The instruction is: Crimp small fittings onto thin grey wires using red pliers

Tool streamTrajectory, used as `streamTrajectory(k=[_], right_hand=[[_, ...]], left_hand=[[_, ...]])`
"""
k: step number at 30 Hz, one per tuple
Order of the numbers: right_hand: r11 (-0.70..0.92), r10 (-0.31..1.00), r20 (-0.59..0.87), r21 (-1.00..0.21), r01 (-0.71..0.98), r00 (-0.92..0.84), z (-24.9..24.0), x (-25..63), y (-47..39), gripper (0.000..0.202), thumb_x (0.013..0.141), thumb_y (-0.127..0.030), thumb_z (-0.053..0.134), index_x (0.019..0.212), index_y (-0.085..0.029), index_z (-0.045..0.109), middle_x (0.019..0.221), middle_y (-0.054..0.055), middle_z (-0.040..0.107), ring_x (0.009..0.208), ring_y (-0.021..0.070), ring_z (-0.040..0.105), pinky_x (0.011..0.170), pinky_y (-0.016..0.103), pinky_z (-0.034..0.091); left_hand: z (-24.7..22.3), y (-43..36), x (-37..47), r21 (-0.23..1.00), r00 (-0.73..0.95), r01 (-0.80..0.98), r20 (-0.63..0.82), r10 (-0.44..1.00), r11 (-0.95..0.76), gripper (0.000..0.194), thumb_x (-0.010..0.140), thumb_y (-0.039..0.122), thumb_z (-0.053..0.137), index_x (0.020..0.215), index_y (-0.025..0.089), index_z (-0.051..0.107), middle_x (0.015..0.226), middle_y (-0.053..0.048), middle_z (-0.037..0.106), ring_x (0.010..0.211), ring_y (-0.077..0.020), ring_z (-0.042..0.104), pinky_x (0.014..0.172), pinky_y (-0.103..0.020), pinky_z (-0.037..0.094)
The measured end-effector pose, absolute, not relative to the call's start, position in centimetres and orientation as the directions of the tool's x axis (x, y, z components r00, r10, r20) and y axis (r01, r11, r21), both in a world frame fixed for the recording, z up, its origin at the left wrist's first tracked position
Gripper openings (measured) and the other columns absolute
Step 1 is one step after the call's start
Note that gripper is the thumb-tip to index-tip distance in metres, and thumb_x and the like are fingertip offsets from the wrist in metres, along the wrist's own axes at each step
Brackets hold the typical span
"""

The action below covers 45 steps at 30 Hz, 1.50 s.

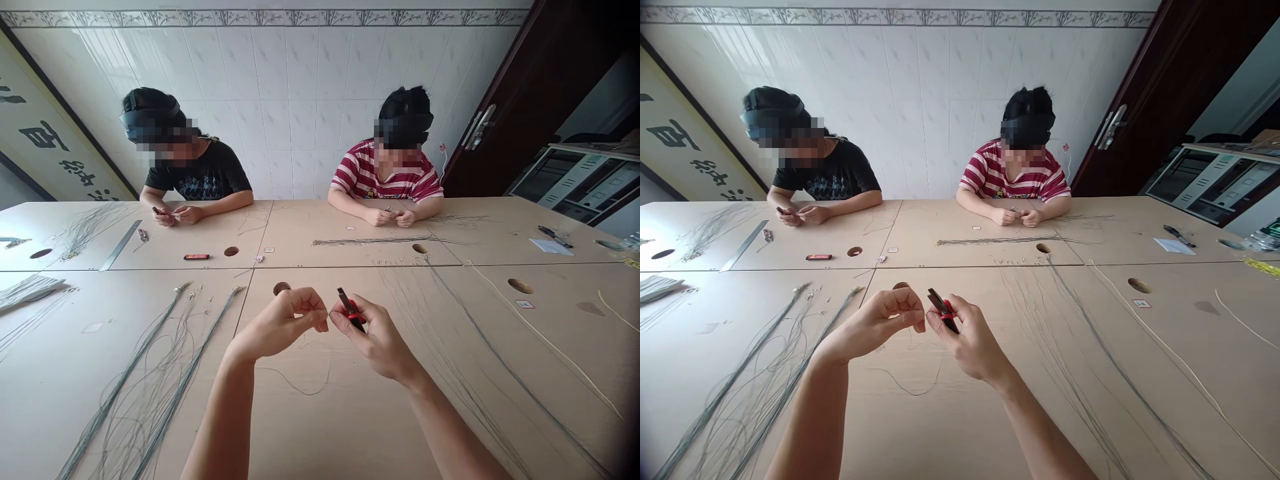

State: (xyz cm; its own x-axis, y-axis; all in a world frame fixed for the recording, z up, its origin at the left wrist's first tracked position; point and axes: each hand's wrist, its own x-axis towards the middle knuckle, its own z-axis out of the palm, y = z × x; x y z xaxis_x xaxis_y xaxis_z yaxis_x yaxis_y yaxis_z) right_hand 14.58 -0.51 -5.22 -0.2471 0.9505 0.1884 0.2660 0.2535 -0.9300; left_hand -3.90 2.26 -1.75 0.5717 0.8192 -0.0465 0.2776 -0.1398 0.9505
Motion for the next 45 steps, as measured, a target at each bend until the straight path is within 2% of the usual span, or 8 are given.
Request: streamTrajectory(k=[13,21,32,36,39,41,43,45], right_hand=[[0.29,0.949,0.251,-0.931,0.222,-0.191,-4.8,15.0,-0.6,0.019,0.09,-0.035,0.054,0.079,-0.02,0.054,0.07,-0.003,0.05,0.064,0.01,0.042,0.061,0.023,0.035],[0.298,0.947,0.257,-0.925,0.234,-0.192,-5.0,15.2,-0.7,0.02,0.091,-0.036,0.054,0.078,-0.02,0.054,0.07,-0.003,0.05,0.064,0.0101,0.043,0.061,0.024,0.035],[0.306,0.952,0.29,-0.903,0.3,-0.099,-4.9,16.1,-0.3,0.023,0.091,-0.039,0.052,0.077,-0.02,0.051,0.071,-0.001,0.047,0.065,0.0123,0.041,0.06,0.025,0.035],[0.312,0.95,0.302,-0.901,0.3,-0.08,-4.6,16.5,-0.4,0.023,0.091,-0.038,0.052,0.076,-0.021,0.051,0.068,-0.002,0.044,0.061,0.0107,0.039,0.057,0.024,0.033],[0.324,0.946,0.309,-0.901,0.289,-0.096,-4.2,16.5,-0.8,0.021,0.091,-0.036,0.053,0.076,-0.021,0.051,0.065,-0.004,0.043,0.058,0.0095,0.037,0.055,0.024,0.033],[0.335,0.942,0.318,-0.898,0.285,-0.107,-4.0,16.4,-1.1,0.02,0.091,-0.035,0.053,0.077,-0.021,0.052,0.064,-0.004,0.044,0.057,0.0093,0.038,0.055,0.024,0.033],[0.363,0.932,0.348,-0.884,0.295,-0.103,-3.8,16.4,-1.3,0.019,0.091,-0.034,0.054,0.077,-0.021,0.053,0.065,-0.004,0.046,0.059,0.0098,0.04,0.057,0.024,0.034],[0.39,0.919,0.385,-0.864,0.318,-0.082,-3.6,16.6,-1.4,0.018,0.09,-0.034,0.054,0.077,-0.021,0.053,0.067,-0.003,0.048,0.062,0.0106,0.044,0.06,0.024,0.036]], left_hand=[[-1.8,2.2,-3.6,0.992,0.599,0.084,0.024,0.8,-0.092,0.025,0.089,0.035,0.057,0.103,0.014,0.062,0.103,-0.009,0.067,0.102,-0.0201,0.061,0.09,-0.034,0.047],[-2.4,2.2,-3.2,0.998,0.599,0.054,-0.01,0.8,-0.028,0.024,0.084,0.032,0.064,0.099,0.013,0.061,0.096,-0.009,0.068,0.093,-0.0194,0.063,0.084,-0.034,0.049],[-1.0,1.6,-4.4,0.929,0.661,0.335,-0.111,0.742,-0.159,0.029,0.09,0.04,0.052,0.088,0.016,0.069,0.066,-0.001,0.066,0.058,-0.0103,0.053,0.053,-0.022,0.039],[-0.6,0.9,-4.8,0.903,0.689,0.389,-0.153,0.708,-0.183,0.035,0.087,0.044,0.056,0.108,0.018,0.068,0.103,-0.009,0.071,0.093,-0.0203,0.064,0.08,-0.03,0.048],[-1.2,1.1,-4.1,0.902,0.476,0.401,-0.056,0.878,-0.16,0.06,0.083,0.047,0.061,0.138,0.029,0.045,0.147,-0.01,0.042,0.119,-0.027,0.053,0.09,-0.036,0.046],[-2.1,1.6,-3.2,0.939,0.449,0.296,0.028,0.893,-0.178,0.079,0.08,0.045,0.066,0.147,0.034,0.025,0.153,-0.011,0.031,0.128,-0.0286,0.045,0.09,-0.037,0.047],[-3.2,2.2,-2.1,0.967,0.55,0.167,0.07,0.832,-0.192,0.084,0.076,0.041,0.071,0.147,0.03,0.026,0.145,-0.014,0.044,0.124,-0.0269,0.049,0.086,-0.035,0.049],[-4.1,2.4,-1.2,0.985,0.712,0.134,-0.021,0.702,-0.107,0.067,0.077,0.042,0.071,0.136,0.021,0.046,0.115,-0.014,0.066,0.094,-0.0211,0.065,0.07,-0.029,0.052]])
